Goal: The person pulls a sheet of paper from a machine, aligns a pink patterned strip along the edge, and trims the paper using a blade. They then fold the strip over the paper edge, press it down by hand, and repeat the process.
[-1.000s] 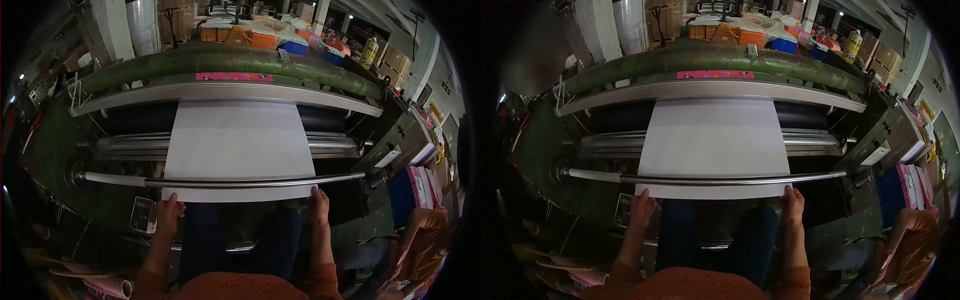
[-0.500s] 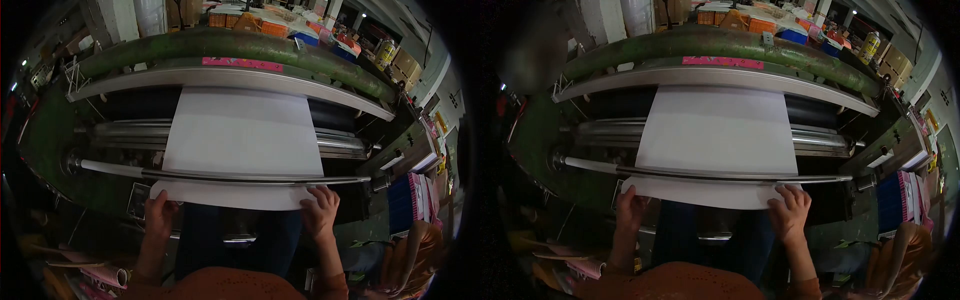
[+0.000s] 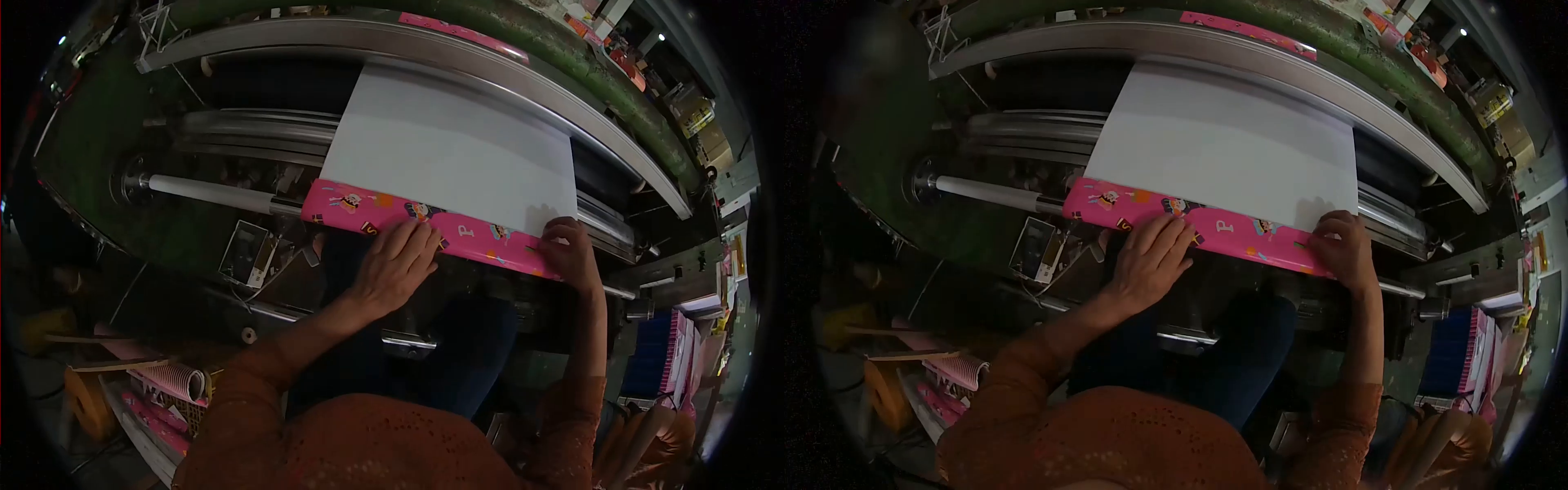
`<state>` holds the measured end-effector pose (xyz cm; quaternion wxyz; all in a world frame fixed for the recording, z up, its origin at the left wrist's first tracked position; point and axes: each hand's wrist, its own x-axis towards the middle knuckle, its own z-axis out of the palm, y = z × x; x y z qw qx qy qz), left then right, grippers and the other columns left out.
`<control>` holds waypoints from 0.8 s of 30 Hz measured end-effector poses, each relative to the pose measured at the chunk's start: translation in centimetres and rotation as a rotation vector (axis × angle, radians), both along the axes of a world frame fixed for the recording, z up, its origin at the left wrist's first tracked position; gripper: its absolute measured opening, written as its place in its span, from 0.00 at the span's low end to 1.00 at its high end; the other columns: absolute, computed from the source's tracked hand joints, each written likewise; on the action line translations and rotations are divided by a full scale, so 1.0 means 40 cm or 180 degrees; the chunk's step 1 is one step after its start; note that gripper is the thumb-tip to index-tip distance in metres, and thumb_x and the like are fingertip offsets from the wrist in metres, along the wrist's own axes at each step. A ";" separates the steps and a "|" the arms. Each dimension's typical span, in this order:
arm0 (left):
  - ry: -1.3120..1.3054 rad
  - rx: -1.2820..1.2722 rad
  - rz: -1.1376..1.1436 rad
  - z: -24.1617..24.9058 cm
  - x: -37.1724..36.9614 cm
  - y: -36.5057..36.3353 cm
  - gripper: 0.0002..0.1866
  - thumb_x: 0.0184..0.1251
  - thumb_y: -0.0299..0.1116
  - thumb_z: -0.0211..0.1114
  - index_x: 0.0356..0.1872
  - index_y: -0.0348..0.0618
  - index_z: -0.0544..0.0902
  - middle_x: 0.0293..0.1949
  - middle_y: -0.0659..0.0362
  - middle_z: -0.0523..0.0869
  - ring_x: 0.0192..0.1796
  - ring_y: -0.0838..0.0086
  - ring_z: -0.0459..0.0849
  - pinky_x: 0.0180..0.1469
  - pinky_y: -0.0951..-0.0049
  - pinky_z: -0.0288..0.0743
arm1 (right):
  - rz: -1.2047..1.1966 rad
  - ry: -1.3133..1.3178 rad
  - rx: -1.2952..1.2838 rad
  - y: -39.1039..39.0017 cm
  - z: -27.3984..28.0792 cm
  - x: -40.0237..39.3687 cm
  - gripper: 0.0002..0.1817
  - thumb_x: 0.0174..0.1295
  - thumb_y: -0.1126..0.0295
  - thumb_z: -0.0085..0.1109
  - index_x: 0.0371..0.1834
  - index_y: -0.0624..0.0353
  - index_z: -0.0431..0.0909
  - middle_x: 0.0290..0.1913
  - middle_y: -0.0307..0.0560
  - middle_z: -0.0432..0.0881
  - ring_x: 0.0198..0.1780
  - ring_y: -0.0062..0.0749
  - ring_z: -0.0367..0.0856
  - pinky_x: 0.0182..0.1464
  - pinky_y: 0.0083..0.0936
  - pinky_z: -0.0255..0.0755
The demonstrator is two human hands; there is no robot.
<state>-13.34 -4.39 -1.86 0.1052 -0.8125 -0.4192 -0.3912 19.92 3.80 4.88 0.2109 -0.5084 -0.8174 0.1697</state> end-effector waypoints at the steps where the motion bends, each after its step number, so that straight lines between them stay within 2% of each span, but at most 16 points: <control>1: 0.0131 0.0121 0.0084 -0.007 0.002 0.015 0.26 0.54 0.33 0.69 0.55 0.34 0.76 0.56 0.51 0.75 0.60 0.60 0.72 0.61 0.59 0.69 | -0.0352 -0.0419 0.0590 -0.030 0.018 -0.039 0.12 0.44 0.72 0.69 0.35 0.56 0.83 0.46 0.45 0.81 0.52 0.45 0.75 0.54 0.38 0.68; 2: 0.0124 0.0118 0.0042 -0.004 0.002 0.023 0.26 0.54 0.33 0.69 0.55 0.34 0.76 0.56 0.51 0.75 0.60 0.60 0.72 0.61 0.59 0.69 | -0.0701 -0.0846 0.1179 -0.059 0.033 -0.080 0.14 0.44 0.71 0.70 0.37 0.54 0.83 0.46 0.44 0.81 0.53 0.45 0.75 0.54 0.39 0.67; 5: 0.0237 0.0187 0.0101 0.004 0.009 0.034 0.25 0.56 0.37 0.68 0.53 0.35 0.77 0.52 0.52 0.75 0.57 0.61 0.73 0.61 0.59 0.69 | -0.0658 -0.0578 0.1360 -0.140 0.010 -0.202 0.15 0.48 0.65 0.70 0.39 0.54 0.82 0.45 0.44 0.81 0.52 0.43 0.75 0.52 0.39 0.65; 6: 0.0320 0.0171 0.0176 0.011 0.011 0.038 0.24 0.57 0.39 0.67 0.52 0.35 0.77 0.50 0.52 0.76 0.55 0.62 0.73 0.60 0.60 0.69 | -0.0572 -0.0499 0.1562 -0.152 -0.008 -0.243 0.15 0.51 0.62 0.69 0.39 0.56 0.82 0.42 0.44 0.81 0.48 0.43 0.76 0.49 0.39 0.66; 9: 0.0530 0.0156 0.0287 0.018 0.009 0.051 0.23 0.58 0.43 0.66 0.49 0.37 0.77 0.46 0.54 0.76 0.51 0.63 0.73 0.56 0.63 0.70 | -0.0666 -0.0469 0.1598 -0.153 -0.054 -0.296 0.15 0.53 0.59 0.69 0.38 0.57 0.81 0.39 0.45 0.81 0.45 0.44 0.77 0.46 0.37 0.67; 10: 0.0641 0.0154 0.0331 0.021 0.009 0.056 0.22 0.58 0.45 0.65 0.47 0.38 0.78 0.44 0.54 0.76 0.49 0.64 0.73 0.53 0.65 0.70 | -0.0646 -0.0383 0.1784 -0.145 -0.068 -0.299 0.15 0.53 0.59 0.68 0.35 0.58 0.80 0.37 0.44 0.80 0.42 0.43 0.76 0.43 0.36 0.67; 14: 0.0613 0.0112 0.0238 0.021 0.011 0.074 0.22 0.55 0.45 0.68 0.43 0.39 0.78 0.41 0.56 0.76 0.46 0.63 0.75 0.45 0.65 0.71 | -0.0679 -0.0432 0.1908 -0.133 -0.103 -0.297 0.12 0.55 0.60 0.66 0.32 0.57 0.79 0.35 0.45 0.78 0.40 0.43 0.75 0.40 0.36 0.66; 16: 0.0759 -0.0042 0.0205 0.027 0.014 0.085 0.18 0.53 0.48 0.68 0.34 0.44 0.78 0.35 0.60 0.75 0.42 0.66 0.74 0.40 0.67 0.68 | -0.0742 -0.0589 0.2050 -0.119 -0.114 -0.296 0.11 0.57 0.61 0.62 0.27 0.56 0.75 0.31 0.44 0.76 0.36 0.43 0.74 0.37 0.36 0.66; 17: 0.0772 -0.0048 0.0196 0.027 0.016 0.093 0.18 0.53 0.48 0.68 0.34 0.44 0.78 0.35 0.60 0.75 0.42 0.66 0.74 0.40 0.67 0.68 | -0.0754 -0.0581 0.2040 -0.113 -0.115 -0.294 0.11 0.57 0.61 0.62 0.27 0.56 0.75 0.31 0.44 0.76 0.36 0.43 0.74 0.37 0.36 0.66; 19: 0.0645 0.0196 0.0308 0.022 0.020 0.098 0.18 0.56 0.52 0.65 0.26 0.48 0.75 0.29 0.62 0.73 0.37 0.70 0.71 0.34 0.69 0.64 | -0.0749 -0.0732 0.1962 -0.107 -0.120 -0.289 0.12 0.58 0.60 0.60 0.26 0.55 0.73 0.28 0.44 0.75 0.33 0.43 0.74 0.35 0.36 0.66; 22: 0.0422 0.0339 0.0663 0.017 0.040 0.093 0.17 0.57 0.50 0.64 0.24 0.48 0.73 0.27 0.62 0.73 0.34 0.71 0.72 0.33 0.70 0.64 | -0.0719 -0.0269 0.1968 -0.105 -0.111 -0.300 0.10 0.60 0.65 0.58 0.27 0.57 0.72 0.26 0.47 0.73 0.31 0.47 0.73 0.34 0.38 0.67; 24: 0.0261 0.0478 0.0787 0.003 0.048 0.101 0.16 0.58 0.49 0.64 0.24 0.49 0.73 0.26 0.63 0.72 0.33 0.71 0.72 0.31 0.70 0.63 | -0.0728 -0.0395 0.1854 -0.108 -0.111 -0.294 0.11 0.59 0.63 0.59 0.26 0.57 0.71 0.26 0.46 0.74 0.32 0.45 0.73 0.34 0.37 0.67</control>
